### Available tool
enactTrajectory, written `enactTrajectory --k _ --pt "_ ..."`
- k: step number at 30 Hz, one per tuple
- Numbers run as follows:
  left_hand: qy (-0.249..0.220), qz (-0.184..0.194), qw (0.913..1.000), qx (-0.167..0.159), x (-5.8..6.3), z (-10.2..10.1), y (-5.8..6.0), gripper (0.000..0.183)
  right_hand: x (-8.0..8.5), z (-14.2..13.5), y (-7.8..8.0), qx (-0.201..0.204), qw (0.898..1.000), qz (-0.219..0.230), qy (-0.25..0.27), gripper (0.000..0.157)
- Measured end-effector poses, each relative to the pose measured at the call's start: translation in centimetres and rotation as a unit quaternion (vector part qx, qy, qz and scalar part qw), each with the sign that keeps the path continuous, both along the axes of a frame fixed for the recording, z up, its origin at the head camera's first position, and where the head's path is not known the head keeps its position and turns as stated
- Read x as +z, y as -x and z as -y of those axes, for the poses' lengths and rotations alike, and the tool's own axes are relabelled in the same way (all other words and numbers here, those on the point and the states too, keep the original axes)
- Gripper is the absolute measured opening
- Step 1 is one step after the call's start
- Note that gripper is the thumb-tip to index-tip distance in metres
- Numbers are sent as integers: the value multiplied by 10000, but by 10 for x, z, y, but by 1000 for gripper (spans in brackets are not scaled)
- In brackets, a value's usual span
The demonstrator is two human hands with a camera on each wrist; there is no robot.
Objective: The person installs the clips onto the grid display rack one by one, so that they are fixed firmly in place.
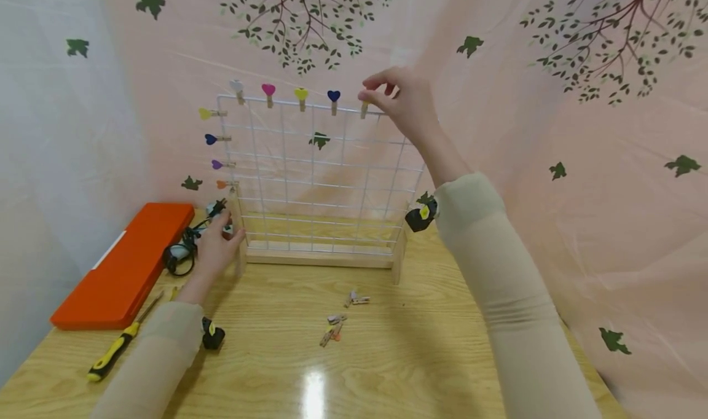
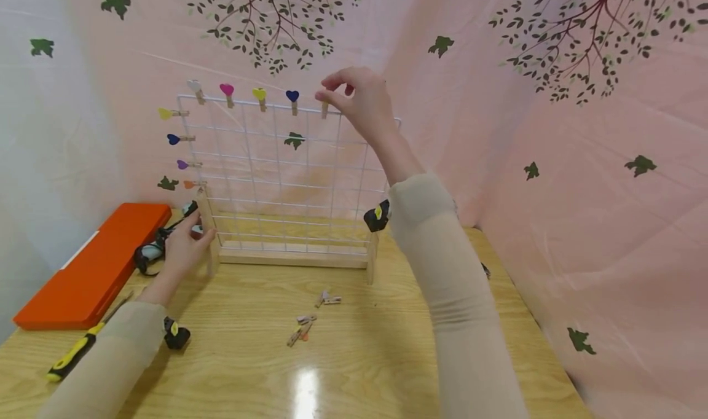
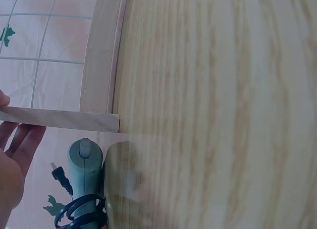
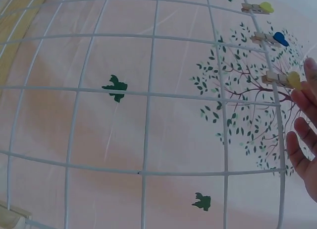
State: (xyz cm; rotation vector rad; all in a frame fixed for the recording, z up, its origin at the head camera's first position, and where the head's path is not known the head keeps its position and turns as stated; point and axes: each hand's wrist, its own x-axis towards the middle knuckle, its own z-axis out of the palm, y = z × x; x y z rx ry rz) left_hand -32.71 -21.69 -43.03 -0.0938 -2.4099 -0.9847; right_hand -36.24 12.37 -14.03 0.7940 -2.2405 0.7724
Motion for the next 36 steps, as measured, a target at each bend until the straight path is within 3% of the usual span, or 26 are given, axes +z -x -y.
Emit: enactTrajectory --k 7,13,17,22,28,32,36 --pt "48 28 10000 50 -3 2 3 56 -15 -15 -23 588 9974 -420 48 31" --pt "17 80 10000 44 -4 2 4 57 -63 -27 -40 1116 9912 -584 -415 27" --pt "26 109 9999 32 -3 1 3 58 -110 -34 -47 1356 9878 3 -772 29" --pt "-42 211 9998 60 -2 0 1 58 -178 -44 -52 1363 9813 619 -1206 30" --pt "-53 213 9997 45 -2 0 0 58 -257 -49 -55 1598 9683 1455 -1254 29" --pt "-26 135 9999 55 -3 0 0 57 -293 -47 -55 1804 9577 1874 -1231 30" --pt "-27 88 9999 46 -3 0 0 58 -312 -45 -52 1729 9478 2332 -1317 27"
